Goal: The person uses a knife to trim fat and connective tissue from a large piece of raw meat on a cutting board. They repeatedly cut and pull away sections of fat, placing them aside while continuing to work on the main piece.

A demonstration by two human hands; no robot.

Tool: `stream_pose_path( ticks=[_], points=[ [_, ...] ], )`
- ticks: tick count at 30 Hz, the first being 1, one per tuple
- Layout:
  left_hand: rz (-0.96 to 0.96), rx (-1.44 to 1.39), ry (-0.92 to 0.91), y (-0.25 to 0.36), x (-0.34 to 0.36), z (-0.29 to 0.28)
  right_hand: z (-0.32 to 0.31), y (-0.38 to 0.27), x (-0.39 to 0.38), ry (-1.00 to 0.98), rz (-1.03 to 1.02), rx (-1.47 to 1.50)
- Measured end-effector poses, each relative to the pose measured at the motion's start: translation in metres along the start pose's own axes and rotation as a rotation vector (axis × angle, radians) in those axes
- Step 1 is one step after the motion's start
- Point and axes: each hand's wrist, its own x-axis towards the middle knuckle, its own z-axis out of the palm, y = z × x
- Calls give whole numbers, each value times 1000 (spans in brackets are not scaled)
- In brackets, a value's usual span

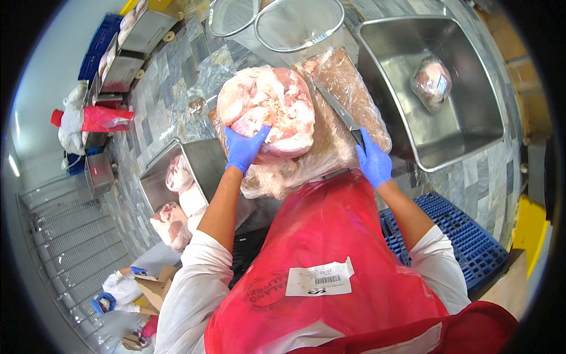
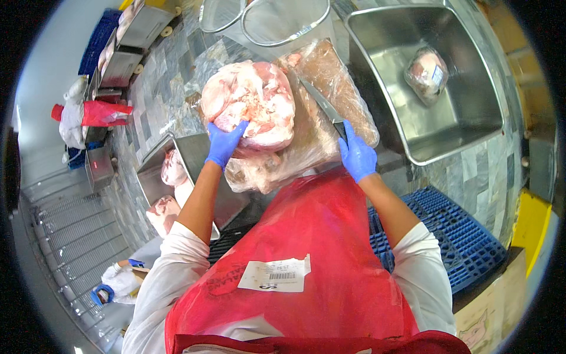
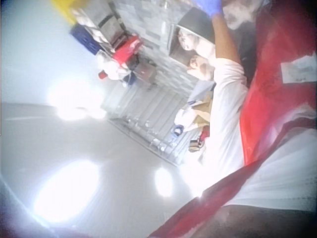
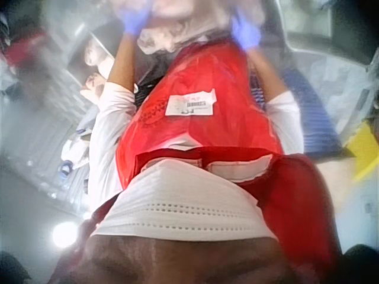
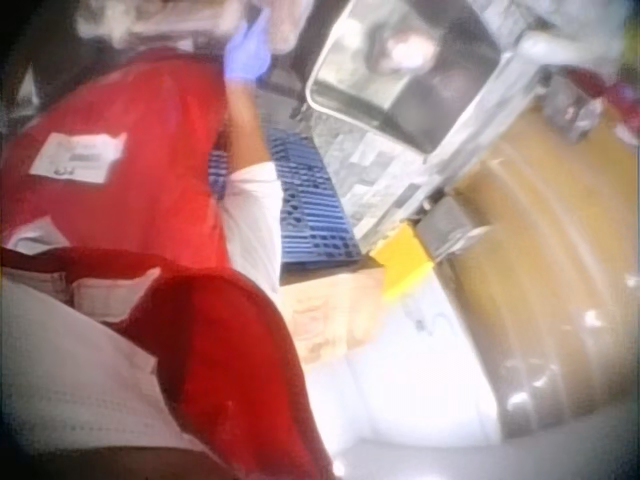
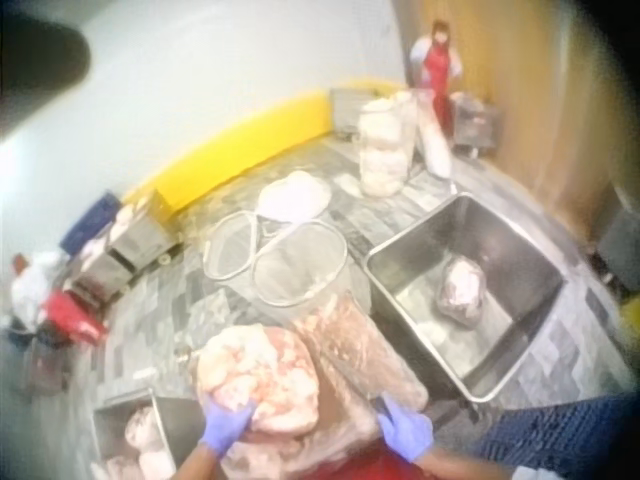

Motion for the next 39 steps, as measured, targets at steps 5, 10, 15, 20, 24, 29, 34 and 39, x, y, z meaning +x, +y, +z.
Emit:
stream_pose_path(
  ticks=[5, 10, 15, 20, 24, 29, 34, 39],
  points=[
    [-45, -27, -28, -10, 2, -3, -22, -19, 55, 13, -412, -211],
    [-35, 1, -13, -10, -1, -4, -38, -126, 137, 31, -1010, 49],
    [63, 278, 231, 25, -34, 11, -34, -172, 196, -163, -1367, -273],
    [393, 445, 257, 57, -70, 46, -22, -187, 216, -293, -1438, -425],
    [368, 521, 188, 56, -77, 54, -19, -211, 223, -478, -1363, -504],
    [272, 540, 199, 51, -79, 55, -29, -236, 223, -896, -1233, -652],
    [175, 414, 229, 50, -96, 54, -24, -221, 211, -878, -1203, -525],
    [144, 336, 307, 36, -92, 54, -34, -197, 196, -463, -1505, -282]
  ],
)
